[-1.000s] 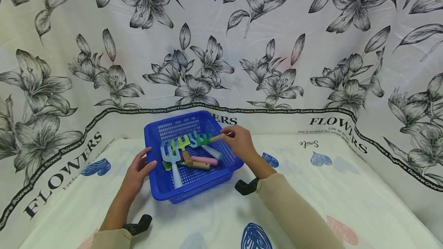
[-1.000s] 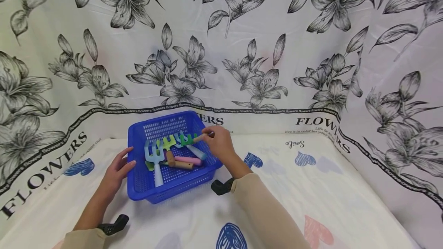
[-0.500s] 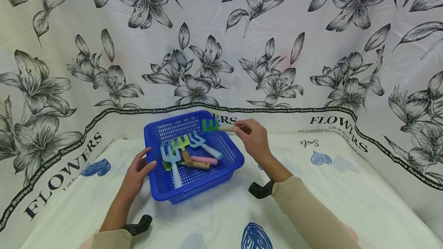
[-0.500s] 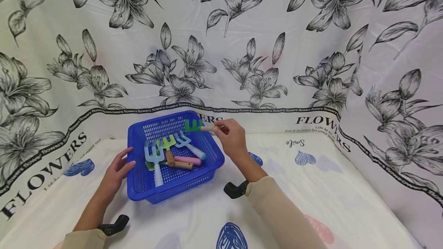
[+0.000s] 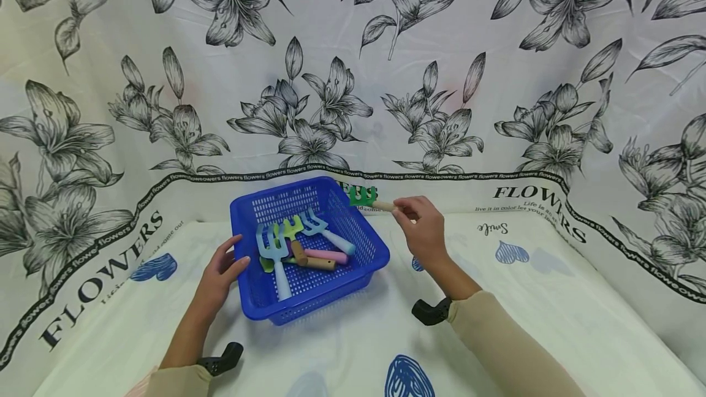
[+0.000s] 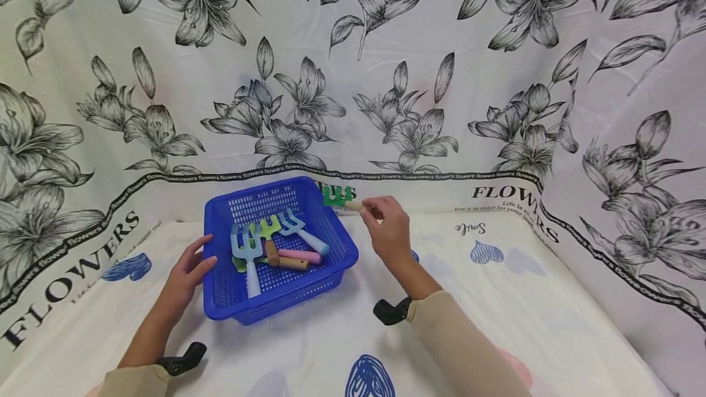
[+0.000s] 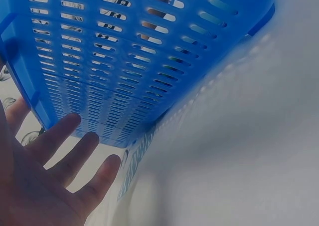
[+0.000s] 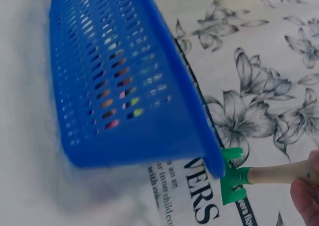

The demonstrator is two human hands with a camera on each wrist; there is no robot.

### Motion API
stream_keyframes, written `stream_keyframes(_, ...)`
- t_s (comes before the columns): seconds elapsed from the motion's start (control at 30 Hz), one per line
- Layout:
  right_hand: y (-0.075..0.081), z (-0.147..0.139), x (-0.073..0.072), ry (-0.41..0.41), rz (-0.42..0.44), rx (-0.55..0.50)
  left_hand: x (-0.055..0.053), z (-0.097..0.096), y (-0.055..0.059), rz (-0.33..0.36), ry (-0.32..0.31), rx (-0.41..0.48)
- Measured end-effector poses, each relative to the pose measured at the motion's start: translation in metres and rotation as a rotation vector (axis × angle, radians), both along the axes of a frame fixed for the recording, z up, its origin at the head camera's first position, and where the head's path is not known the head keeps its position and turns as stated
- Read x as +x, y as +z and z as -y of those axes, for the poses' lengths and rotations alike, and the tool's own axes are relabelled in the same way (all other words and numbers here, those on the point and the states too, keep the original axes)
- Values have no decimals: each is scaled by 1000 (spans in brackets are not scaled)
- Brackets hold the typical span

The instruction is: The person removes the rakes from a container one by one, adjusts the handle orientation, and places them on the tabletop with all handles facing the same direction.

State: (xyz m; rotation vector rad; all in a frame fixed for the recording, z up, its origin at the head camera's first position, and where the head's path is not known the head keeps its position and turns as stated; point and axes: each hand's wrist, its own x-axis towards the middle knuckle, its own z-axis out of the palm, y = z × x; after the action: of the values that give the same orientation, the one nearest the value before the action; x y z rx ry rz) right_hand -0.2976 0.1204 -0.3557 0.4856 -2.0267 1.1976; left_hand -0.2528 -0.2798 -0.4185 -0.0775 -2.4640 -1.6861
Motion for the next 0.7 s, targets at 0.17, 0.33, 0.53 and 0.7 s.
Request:
stream_keyframes(0.17, -11, -10, -2, -54, 32, 20, -1, 1, -1, 0, 2, -1)
stream_keyframes(0.33, -26, -18, -5, -112, 144, 35, 0, 0, -1, -4, -1, 3)
stream_keyframes(0.53, -41, -22, -7, -135, 211, 71, 1, 0, -1, -12, -4, -1)
stream_keyframes(0.7, -53, -24, -10, -155, 242, 145, 0, 0, -1, -13, 0, 5)
